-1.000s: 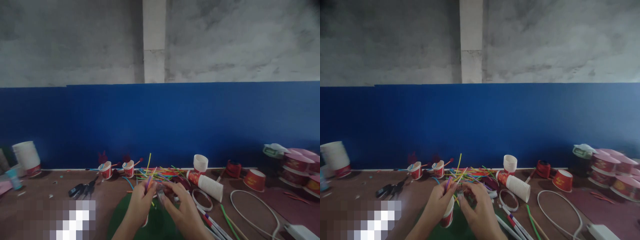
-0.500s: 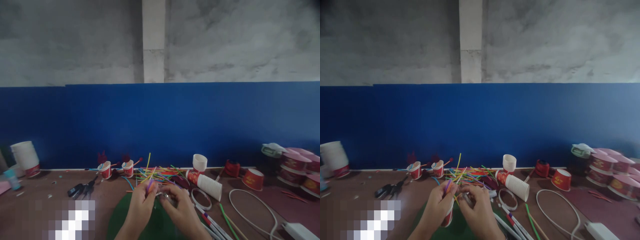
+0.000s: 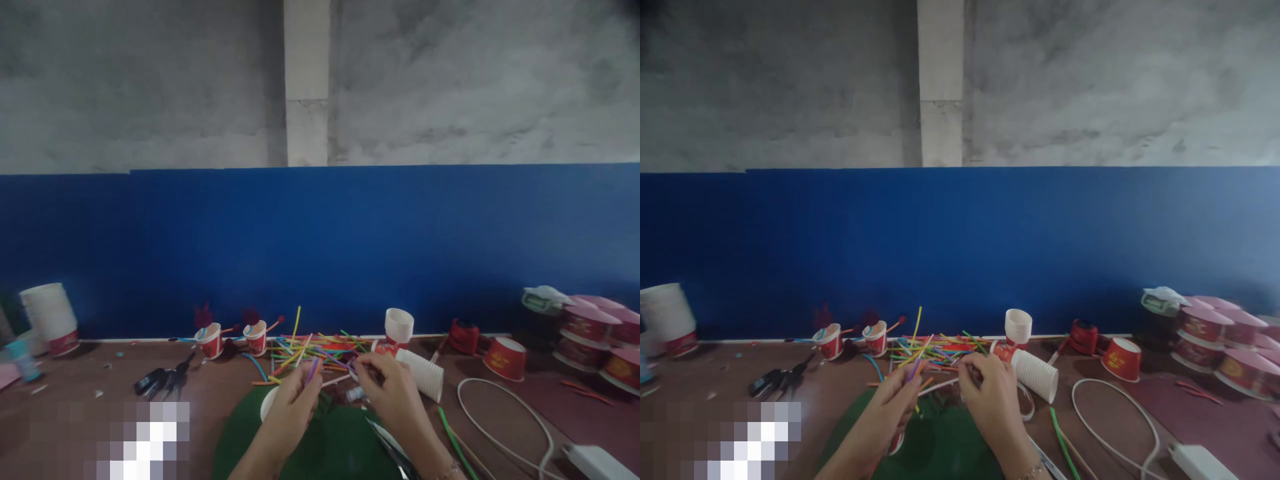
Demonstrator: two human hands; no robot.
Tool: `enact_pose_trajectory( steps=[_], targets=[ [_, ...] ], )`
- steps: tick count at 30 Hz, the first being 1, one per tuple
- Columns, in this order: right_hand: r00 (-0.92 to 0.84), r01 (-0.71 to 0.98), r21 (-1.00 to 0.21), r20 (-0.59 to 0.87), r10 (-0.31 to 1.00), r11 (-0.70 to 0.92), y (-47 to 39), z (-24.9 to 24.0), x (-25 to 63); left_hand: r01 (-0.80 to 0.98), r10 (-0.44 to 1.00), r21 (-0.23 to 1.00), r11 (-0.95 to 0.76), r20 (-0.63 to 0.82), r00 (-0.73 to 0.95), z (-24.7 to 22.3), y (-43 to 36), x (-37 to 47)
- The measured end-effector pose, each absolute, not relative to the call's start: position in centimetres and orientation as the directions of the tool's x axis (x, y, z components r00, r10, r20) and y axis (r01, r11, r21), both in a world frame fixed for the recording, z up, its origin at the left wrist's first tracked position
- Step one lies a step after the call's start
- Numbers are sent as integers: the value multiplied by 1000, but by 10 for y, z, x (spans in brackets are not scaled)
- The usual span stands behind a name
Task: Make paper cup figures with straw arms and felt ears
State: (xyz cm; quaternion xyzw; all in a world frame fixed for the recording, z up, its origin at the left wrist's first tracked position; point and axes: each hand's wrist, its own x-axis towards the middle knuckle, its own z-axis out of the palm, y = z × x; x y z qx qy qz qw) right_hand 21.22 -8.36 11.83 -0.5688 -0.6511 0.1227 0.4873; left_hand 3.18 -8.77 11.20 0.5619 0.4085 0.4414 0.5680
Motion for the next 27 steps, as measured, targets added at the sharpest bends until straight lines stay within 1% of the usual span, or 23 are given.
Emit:
enact_pose_trajectory(
  steps=[2,5,7,8,10,13,15,17,19,21,23,25,27],
  targets=[
    [141,523,-796,432,891,304,-82,119,216,-72,947,992,100,-73,314,112,-89,31],
    [96,291,-925,283,954,245,-82,120,215,-103,924,979,174,-126,362,111,-90,32],
    [36,198,-952,244,969,232,-84,120,211,-104,913,974,200,-147,379,110,-90,34],
    [8,189,-953,241,970,235,-85,120,208,-96,907,973,212,-159,389,109,-90,35],
    [-34,238,-937,256,966,257,-88,120,203,-91,897,971,222,-167,408,106,-90,38],
    [-73,364,-880,301,951,307,-93,120,198,-108,872,965,238,-164,461,103,-89,42],
    [-92,406,-848,333,938,341,-94,121,197,-111,851,963,247,-161,499,102,-89,43],
    [-46,395,-857,341,939,330,-94,121,198,-95,840,965,244,-161,518,101,-89,43],
    [61,375,-876,350,935,303,-92,121,199,-41,842,974,224,-172,511,100,-90,44],
    [153,399,-865,390,908,305,-90,121,201,14,847,981,191,-172,504,98,-92,44],
    [160,476,-814,453,877,334,-90,120,200,53,847,985,166,-170,505,96,-94,45],
    [111,563,-741,506,855,366,-91,121,197,65,832,983,172,-181,524,96,-96,45],
    [50,622,-680,529,847,388,-92,121,194,65,805,978,199,-201,558,97,-98,44]
  ],
)
